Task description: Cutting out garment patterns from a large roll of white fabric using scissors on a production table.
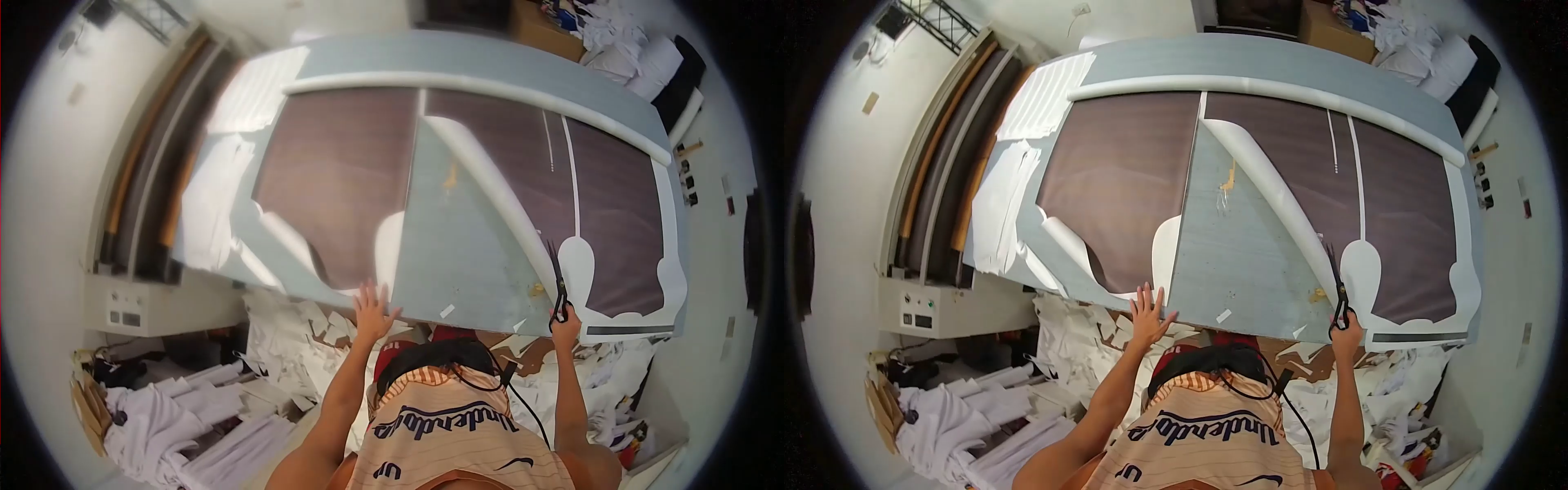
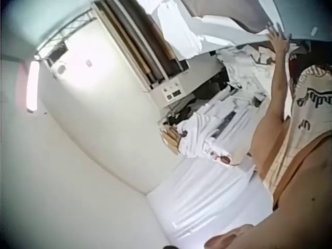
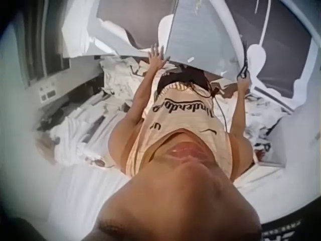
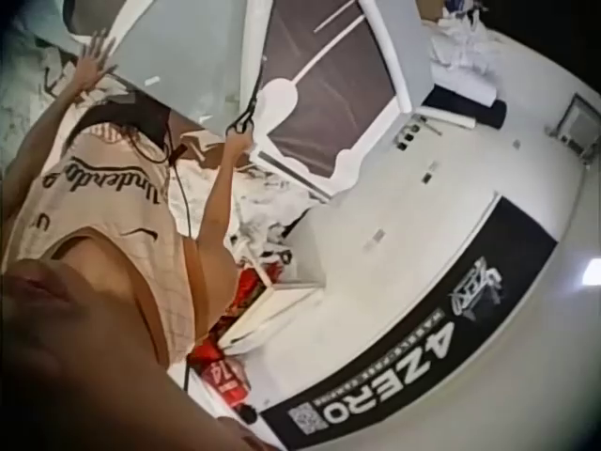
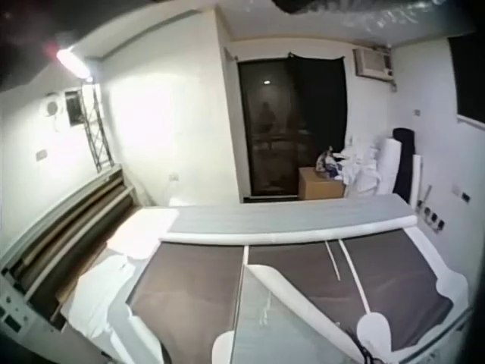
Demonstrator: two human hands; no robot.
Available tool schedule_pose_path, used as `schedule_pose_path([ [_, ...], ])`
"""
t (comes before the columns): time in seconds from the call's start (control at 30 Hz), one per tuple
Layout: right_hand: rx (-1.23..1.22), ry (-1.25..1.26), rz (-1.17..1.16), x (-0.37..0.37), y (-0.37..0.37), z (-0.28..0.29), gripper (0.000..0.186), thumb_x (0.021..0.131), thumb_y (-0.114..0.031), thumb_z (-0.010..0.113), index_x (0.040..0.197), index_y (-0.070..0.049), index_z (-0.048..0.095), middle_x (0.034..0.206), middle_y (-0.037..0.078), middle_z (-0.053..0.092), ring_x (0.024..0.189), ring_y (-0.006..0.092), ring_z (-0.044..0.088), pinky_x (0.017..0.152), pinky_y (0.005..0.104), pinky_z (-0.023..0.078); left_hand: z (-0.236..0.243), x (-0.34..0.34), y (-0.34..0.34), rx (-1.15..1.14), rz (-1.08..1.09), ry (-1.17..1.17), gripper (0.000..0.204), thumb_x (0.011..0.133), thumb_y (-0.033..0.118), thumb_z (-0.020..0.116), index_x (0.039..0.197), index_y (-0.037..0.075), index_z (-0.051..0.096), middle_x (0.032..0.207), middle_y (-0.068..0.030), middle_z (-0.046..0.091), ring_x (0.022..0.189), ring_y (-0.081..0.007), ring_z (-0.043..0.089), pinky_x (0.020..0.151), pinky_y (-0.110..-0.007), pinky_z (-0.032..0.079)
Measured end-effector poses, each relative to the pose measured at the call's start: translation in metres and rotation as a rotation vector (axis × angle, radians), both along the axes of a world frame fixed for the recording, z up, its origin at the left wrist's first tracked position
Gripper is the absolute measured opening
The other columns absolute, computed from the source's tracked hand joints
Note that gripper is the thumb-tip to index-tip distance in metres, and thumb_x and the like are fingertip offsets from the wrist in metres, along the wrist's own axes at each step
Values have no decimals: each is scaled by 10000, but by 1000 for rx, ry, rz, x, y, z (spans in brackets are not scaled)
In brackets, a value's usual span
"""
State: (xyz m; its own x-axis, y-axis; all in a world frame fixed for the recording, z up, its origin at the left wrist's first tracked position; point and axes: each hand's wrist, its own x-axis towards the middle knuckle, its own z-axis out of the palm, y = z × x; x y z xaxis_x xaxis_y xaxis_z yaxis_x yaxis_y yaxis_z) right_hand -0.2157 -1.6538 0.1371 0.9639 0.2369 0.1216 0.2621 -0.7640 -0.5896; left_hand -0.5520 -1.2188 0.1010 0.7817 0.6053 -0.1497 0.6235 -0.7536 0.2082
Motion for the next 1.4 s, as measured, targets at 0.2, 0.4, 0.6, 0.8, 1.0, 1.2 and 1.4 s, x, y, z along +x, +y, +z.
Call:
schedule_pose_path([
  [0.2,13,178,93,8,8,-4,396,761,-123,868,1066,37,673,787,126,685,707,213,643,699,336,518,-9,-12,13,68,-31,-177,802,942,570,591,1596,188,328,1662,-248,153,1492,-501,200,1158,-635,223],
  [0.4,24,184,169,-2,27,-8,274,843,-140,837,879,16,614,683,-15,545,642,76,455,597,255,415,-3,-7,8,46,109,-203,652,950,472,615,1495,145,470,1591,-219,315,1437,-456,314,1139,-608,253],
  [0.6,234,568,258,55,61,6,276,824,-67,842,825,-3,574,688,-64,493,653,37,400,579,223,349,33,96,38,29,232,-490,223,881,134,708,1093,68,690,1173,-128,624,1140,-327,568,996,-482,387],
  [0.8,362,675,400,180,196,14,191,865,-34,800,989,3,660,879,32,705,812,89,642,749,243,508,35,335,155,-58,71,-701,268,884,90,690,1138,10,660,1261,-214,612,1125,-417,586,934,-494,468],
  [1.0,266,203,466,382,476,8,321,834,-237,845,913,4,647,697,75,601,659,117,497,629,307,464,-3,543,247,155,59,-543,446,949,227,648,1349,43,575,1501,-258,425,1373,-456,418,1105,-552,363],
  [1.2,153,196,531,503,630,-50,485,805,-390,848,812,-1,559,654,100,548,599,206,462,596,356,431,-48,654,309,59,-62,-580,552,993,288,591,1466,34,462,1592,-251,304,1479,-437,276,1174,-553,280],
  [1.4,178,78,601,561,665,-82,499,814,-430,841,813,-23,552,628,41,455,606,167,395,565,355,385,-77,694,351,110,-3,-568,552,996,305,584,1454,21,464,1560,-277,339,1443,-446,329,1162,-527,299],
])
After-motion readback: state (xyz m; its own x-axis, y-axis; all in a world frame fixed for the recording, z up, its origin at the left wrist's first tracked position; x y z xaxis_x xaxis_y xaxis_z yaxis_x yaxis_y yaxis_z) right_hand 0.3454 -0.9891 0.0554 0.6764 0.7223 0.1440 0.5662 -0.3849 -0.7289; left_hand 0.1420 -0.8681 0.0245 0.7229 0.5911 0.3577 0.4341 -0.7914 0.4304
